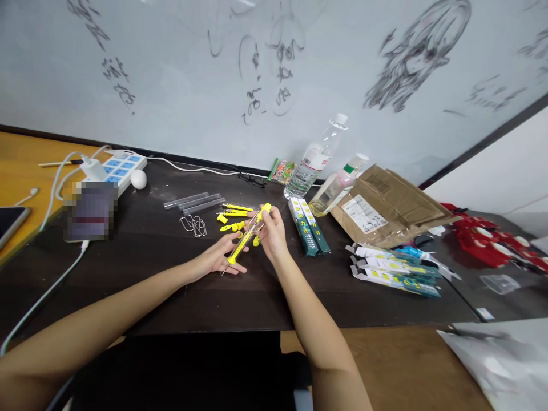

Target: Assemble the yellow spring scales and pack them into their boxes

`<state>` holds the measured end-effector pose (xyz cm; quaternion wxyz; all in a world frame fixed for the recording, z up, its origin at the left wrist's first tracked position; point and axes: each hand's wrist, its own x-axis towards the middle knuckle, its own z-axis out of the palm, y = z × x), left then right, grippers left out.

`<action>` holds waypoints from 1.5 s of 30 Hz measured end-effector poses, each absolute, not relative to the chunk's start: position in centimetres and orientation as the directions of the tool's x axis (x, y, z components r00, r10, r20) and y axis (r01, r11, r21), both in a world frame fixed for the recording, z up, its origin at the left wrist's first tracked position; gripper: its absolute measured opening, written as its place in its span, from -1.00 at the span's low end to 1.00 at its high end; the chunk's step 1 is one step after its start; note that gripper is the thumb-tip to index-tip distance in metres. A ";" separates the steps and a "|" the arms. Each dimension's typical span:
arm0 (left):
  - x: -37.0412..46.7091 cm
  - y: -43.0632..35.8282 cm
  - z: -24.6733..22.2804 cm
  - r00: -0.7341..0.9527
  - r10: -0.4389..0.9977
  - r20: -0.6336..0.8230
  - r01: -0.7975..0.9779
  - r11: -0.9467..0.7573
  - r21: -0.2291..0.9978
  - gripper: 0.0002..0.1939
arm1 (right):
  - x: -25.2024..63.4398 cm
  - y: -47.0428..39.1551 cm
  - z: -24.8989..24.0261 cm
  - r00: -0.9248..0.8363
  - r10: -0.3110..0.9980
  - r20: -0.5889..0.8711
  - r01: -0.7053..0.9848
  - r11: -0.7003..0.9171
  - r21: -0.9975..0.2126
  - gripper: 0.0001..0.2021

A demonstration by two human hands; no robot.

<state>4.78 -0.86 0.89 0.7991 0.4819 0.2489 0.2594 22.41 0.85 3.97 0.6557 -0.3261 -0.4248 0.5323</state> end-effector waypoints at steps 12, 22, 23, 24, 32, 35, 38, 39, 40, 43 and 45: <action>4.7 -0.8 1.1 0.710 0.690 -0.142 -0.135 0.331 0.934 -0.39 | 22.4 0.0 5.2 0.124 0.946 0.300 -0.368 0.324 -0.871 -0.71; 5.1 -1.3 1.0 0.727 0.686 -0.024 -0.190 0.234 0.954 -0.36 | 26.0 2.2 4.5 0.275 0.947 0.166 -0.406 0.271 -0.873 -0.75; 5.2 -1.2 0.7 0.720 0.694 -0.017 -0.200 0.232 0.952 -0.35 | 25.2 2.0 4.3 0.223 0.961 0.162 -0.402 0.242 -0.883 -0.75; 5.2 -1.0 0.5 0.710 0.704 -0.017 -0.203 0.228 0.952 -0.34 | 24.5 1.8 4.1 0.176 0.971 0.161 -0.399 0.220 -0.890 -0.74; 5.1 -1.3 0.9 0.695 0.719 -0.029 -0.169 0.203 0.964 -0.40 | 26.4 2.5 4.2 0.334 0.923 0.191 -0.388 0.319 -0.865 -0.79; 5.2 -1.4 1.0 0.698 0.716 -0.030 -0.168 0.203 0.965 -0.40 | 26.0 2.4 4.1 0.300 0.937 0.181 -0.403 0.296 -0.866 -0.76; 5.2 -1.0 0.4 0.670 0.741 -0.040 -0.145 0.184 0.972 -0.38 | 23.5 1.6 3.6 0.152 0.971 0.185 -0.412 0.232 -0.881 -0.71; 5.2 -0.8 0.2 0.649 0.760 -0.049 -0.120 0.166 0.979 -0.39 | 22.7 1.4 3.4 0.114 0.978 0.176 -0.413 0.208 -0.887 -0.71; 5.2 -0.5 0.0 0.619 0.784 -0.052 -0.094 0.140 0.986 -0.42 | 22.2 1.2 3.2 0.091 0.982 0.165 -0.413 0.188 -0.891 -0.71; 4.9 0.4 -0.5 0.546 0.838 -0.004 -0.062 0.045 0.997 -0.52 | 21.8 1.4 2.8 0.074 0.988 0.133 -0.396 0.152 -0.906 -0.71; 4.5 0.9 -0.5 0.476 0.877 0.060 -0.016 -0.059 0.998 -0.58 | 22.3 1.8 2.7 0.097 0.988 0.122 -0.350 0.148 -0.925 -0.70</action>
